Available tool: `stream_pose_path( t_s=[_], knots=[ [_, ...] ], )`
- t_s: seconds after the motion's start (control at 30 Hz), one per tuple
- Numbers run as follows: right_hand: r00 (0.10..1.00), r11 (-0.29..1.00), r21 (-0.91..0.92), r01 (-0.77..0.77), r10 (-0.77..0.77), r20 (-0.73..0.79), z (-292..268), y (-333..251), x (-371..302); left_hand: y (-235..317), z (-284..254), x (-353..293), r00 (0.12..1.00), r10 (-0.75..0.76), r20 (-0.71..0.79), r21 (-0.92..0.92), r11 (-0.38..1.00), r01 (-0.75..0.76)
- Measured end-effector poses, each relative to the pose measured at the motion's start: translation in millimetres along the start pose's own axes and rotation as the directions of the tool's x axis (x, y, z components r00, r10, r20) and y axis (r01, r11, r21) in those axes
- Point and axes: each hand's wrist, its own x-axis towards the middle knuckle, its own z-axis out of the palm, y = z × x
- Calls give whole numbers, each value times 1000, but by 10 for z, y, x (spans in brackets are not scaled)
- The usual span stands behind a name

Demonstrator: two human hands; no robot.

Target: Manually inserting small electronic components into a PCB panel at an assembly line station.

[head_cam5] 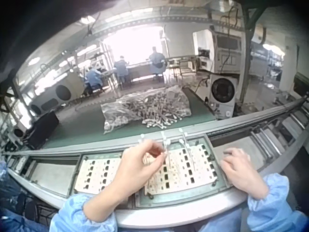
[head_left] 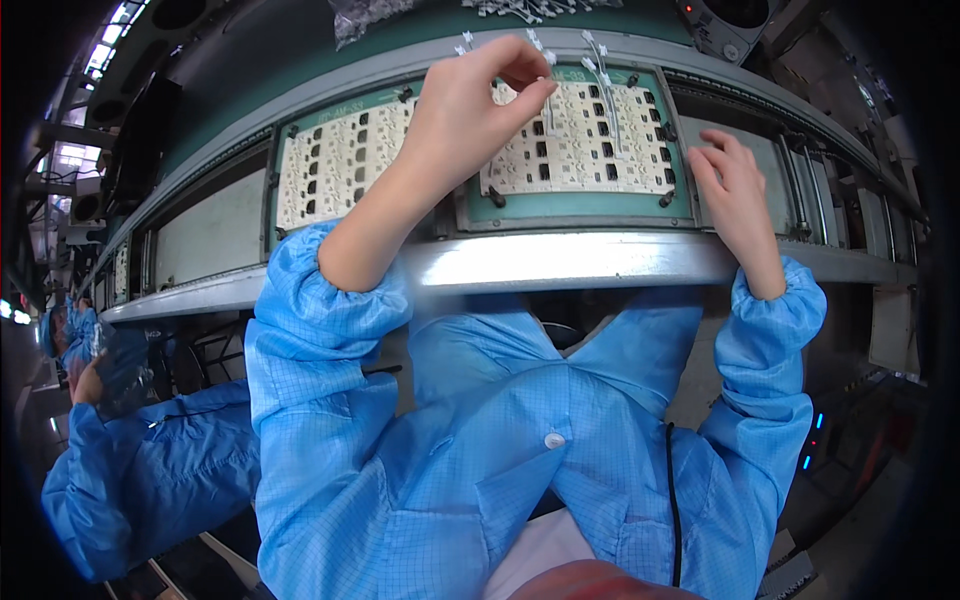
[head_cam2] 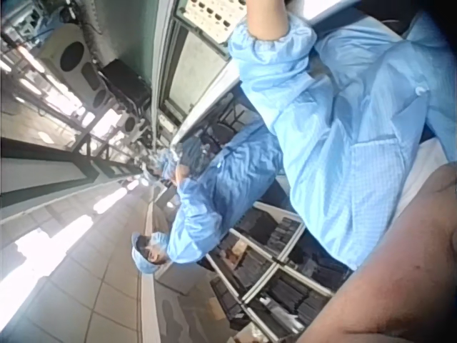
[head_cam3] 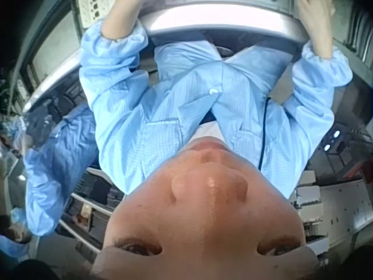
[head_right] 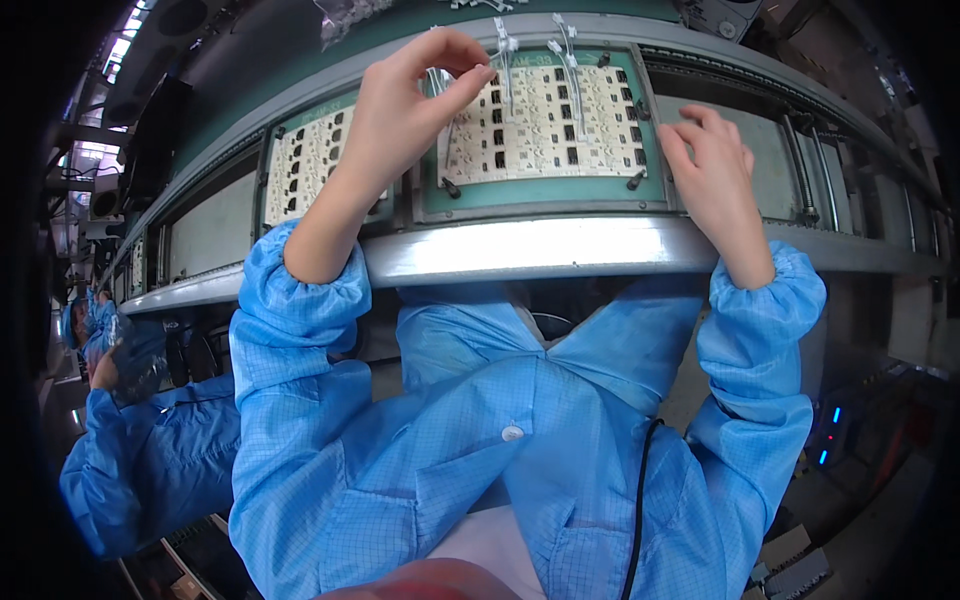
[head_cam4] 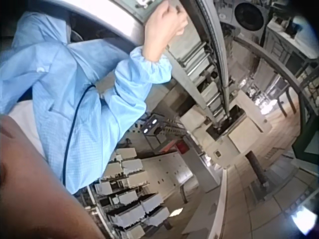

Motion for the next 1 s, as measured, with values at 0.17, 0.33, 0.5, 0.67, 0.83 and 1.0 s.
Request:
stream_pose_path(
  t_s=[0.17,0.33,0.5,0.67,0.83,1.0],
  knots=[
    [976,948,287,-135,78,202,-8,46,118,-64,-290,84,995,-5,-104,20,1000,7],
    [970,918,384,-97,1,242,-33,109,121,-131,-482,134,998,24,-63,160,987,-13],
    [964,889,445,113,-206,167,-9,202,328,55,-183,121,998,-52,-44,235,970,61],
    [974,970,-110,218,-223,-33,142,-89,1182,172,1,-186,995,94,41,506,856,-102],
    [871,892,183,412,-327,-366,917,-86,1905,126,406,-257,979,165,120,536,819,-204],
    [960,986,8,164,-158,-232,1057,-345,2096,94,382,-374,993,47,110,513,853,-97]
  ],
)
